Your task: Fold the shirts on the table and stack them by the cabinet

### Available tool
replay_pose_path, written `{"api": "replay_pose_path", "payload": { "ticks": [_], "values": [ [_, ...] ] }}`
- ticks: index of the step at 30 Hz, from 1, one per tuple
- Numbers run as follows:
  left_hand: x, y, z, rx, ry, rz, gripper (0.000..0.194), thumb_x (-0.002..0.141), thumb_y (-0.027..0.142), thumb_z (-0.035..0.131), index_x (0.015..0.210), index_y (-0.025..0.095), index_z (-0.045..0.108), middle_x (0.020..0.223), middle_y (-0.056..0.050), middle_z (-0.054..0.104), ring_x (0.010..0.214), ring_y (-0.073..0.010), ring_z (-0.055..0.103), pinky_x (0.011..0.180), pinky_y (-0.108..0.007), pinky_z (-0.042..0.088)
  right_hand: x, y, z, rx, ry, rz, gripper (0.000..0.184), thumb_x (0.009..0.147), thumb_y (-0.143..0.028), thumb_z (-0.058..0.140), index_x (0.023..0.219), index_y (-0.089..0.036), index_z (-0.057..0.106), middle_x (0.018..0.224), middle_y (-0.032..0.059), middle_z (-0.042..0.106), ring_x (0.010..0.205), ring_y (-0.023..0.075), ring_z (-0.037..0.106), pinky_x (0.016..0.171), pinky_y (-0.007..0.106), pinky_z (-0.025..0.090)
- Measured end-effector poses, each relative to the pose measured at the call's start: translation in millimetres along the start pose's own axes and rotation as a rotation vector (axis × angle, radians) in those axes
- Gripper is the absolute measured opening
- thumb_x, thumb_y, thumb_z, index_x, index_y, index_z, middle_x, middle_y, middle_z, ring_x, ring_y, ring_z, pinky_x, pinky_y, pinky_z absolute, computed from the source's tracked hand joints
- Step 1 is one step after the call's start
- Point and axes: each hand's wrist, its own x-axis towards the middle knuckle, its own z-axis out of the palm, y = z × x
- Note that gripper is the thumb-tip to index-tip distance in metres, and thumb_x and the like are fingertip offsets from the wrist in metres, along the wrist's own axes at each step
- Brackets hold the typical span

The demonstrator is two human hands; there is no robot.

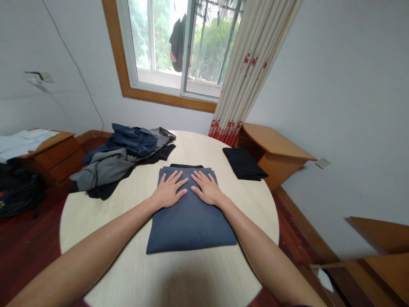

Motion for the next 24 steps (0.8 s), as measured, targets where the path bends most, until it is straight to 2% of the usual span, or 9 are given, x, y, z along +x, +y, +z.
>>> {"api": "replay_pose_path", "payload": {
  "ticks": [2, 5, 8, 12, 15, 18, 21, 24],
  "values": [
    [0.2, -5.1, 2.1, 0.017, -0.066, -0.047, 0.062, 0.099, 0.058, 0.035, 0.153, 0.030, 0.040, 0.165, -0.006, 0.024, 0.152, -0.0318, 0.020, 0.118, -0.063, 0.017, 1.5, 9.1, 1.4, 0.044, -0.027, 0.052, 0.066, 0.101, -0.059, 0.032, 0.158, -0.024, 0.029, 0.165, 0.0061, 0.022, 0.154, 0.0253, 0.016, 0.122, 0.055, 0.011],
    [0.5, -16.5, -1.7, 0.042, -0.096, -0.116, 0.069, 0.097, 0.065, 0.032, 0.155, 0.028, 0.036, 0.166, -0.006, 0.019, 0.153, -0.0313, 0.016, 0.120, -0.060, 0.016, 2.4, 27.7, 1.4, 0.077, -0.029, 0.116, 0.071, 0.100, -0.064, 0.030, 0.159, -0.024, 0.027, 0.166, 0.0057, 0.018, 0.154, 0.0258, 0.012, 0.123, 0.055, 0.010],
    [1.4, -26.6, -7.5, 0.046, -0.114, -0.198, 0.071, 0.097, 0.065, 0.031, 0.157, 0.027, 0.032, 0.167, -0.005, 0.016, 0.154, -0.0318, 0.012, 0.119, -0.059, 0.017, 3.2, 43.8, 2.9, 0.096, -0.023, 0.178, 0.073, 0.100, -0.065, 0.028, 0.160, -0.024, 0.022, 0.167, 0.0053, 0.015, 0.154, 0.0254, 0.011, 0.123, 0.053, 0.012],
    [2.2, -31.7, -13.3, 0.022, -0.091, -0.212, 0.067, 0.098, 0.061, 0.034, 0.156, 0.026, 0.034, 0.166, -0.008, 0.019, 0.153, -0.0332, 0.015, 0.118, -0.063, 0.016, 3.6, 52.1, 2.7, 0.098, 0.008, 0.241, 0.071, 0.101, -0.060, 0.030, 0.160, -0.021, 0.022, 0.166, 0.0079, 0.017, 0.154, 0.0251, 0.014, 0.123, 0.052, 0.014],
    [-3.4, -18.8, -17.7, 0.036, 0.011, -0.184, 0.058, 0.100, 0.050, 0.038, 0.150, 0.022, 0.046, 0.163, -0.012, 0.027, 0.152, -0.0371, 0.019, 0.117, -0.068, 0.013, -1.0, 45.3, -3.1, 0.062, 0.078, 0.307, 0.063, 0.104, -0.050, 0.028, 0.158, -0.018, 0.028, 0.164, 0.0112, 0.025, 0.152, 0.0273, 0.020, 0.122, 0.056, 0.013],
    [-16.9, 9.5, -15.8, -0.035, 0.074, -0.098, 0.052, 0.101, 0.048, 0.034, 0.144, 0.027, 0.054, 0.162, -0.009, 0.032, 0.150, -0.0396, 0.024, 0.115, -0.070, 0.018, -11.3, 27.9, -7.0, 0.042, 0.118, 0.277, 0.061, 0.104, -0.051, 0.030, 0.157, -0.020, 0.032, 0.164, 0.0116, 0.025, 0.152, 0.0300, 0.020, 0.121, 0.059, 0.012],
    [-30.8, 34.4, -4.2, -0.109, -0.002, -0.024, 0.056, 0.100, 0.057, 0.034, 0.148, 0.032, 0.049, 0.162, -0.009, 0.032, 0.149, -0.0396, 0.026, 0.112, -0.073, 0.021, -21.3, 10.0, -3.0, 0.076, 0.001, 0.251, 0.070, 0.100, -0.061, 0.036, 0.158, -0.023, 0.029, 0.166, 0.0103, 0.018, 0.153, 0.0347, 0.015, 0.118, 0.064, 0.016],
    [-33.6, 37.9, 6.0, -0.056, -0.072, -0.060, 0.062, 0.097, 0.062, 0.037, 0.150, 0.030, 0.045, 0.163, -0.011, 0.029, 0.150, -0.0411, 0.021, 0.110, -0.078, 0.016, -22.6, 5.1, 3.0, 0.082, -0.071, 0.294, 0.072, 0.099, -0.064, 0.036, 0.159, -0.026, 0.025, 0.167, 0.0092, 0.014, 0.153, 0.0359, 0.010, 0.116, 0.068, 0.016]
  ]
}}
